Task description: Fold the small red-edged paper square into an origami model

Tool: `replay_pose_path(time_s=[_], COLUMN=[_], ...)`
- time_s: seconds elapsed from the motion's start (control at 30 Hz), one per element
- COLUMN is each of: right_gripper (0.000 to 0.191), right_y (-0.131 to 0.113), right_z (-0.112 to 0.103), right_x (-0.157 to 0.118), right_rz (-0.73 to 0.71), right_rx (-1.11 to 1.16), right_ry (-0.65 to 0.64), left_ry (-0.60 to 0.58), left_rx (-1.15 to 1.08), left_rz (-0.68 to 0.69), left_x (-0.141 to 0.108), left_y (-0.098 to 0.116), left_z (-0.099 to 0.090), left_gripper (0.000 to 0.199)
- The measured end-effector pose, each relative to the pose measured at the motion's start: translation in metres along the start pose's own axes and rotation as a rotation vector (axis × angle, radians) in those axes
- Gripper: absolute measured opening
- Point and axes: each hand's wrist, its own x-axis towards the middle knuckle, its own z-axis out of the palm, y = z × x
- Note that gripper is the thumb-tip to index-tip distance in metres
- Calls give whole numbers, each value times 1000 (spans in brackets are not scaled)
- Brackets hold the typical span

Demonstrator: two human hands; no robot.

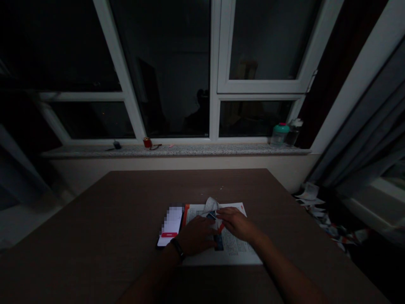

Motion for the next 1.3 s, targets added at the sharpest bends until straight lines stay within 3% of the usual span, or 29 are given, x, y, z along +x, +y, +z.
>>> replay_pose_path(time_s=[0.37,0.77,0.93,1.3], right_gripper=[30,32,33,32], right_y=[-9,-13,-14,-16], right_z=[3,3,1,1], right_x=[6,8,7,9], right_rz=[76,120,128,127], right_rx=[-31,-27,-25,-38], right_ry=[37,23,21,9], left_ry=[34,-3,-14,10], left_rx=[-42,-80,-75,-69], left_rz=[19,-12,-49,-3], left_x=[0,0,2,0], left_y=[-4,0,2,0], left_z=[2,0,-3,1], left_gripper=[36,37,46,46])
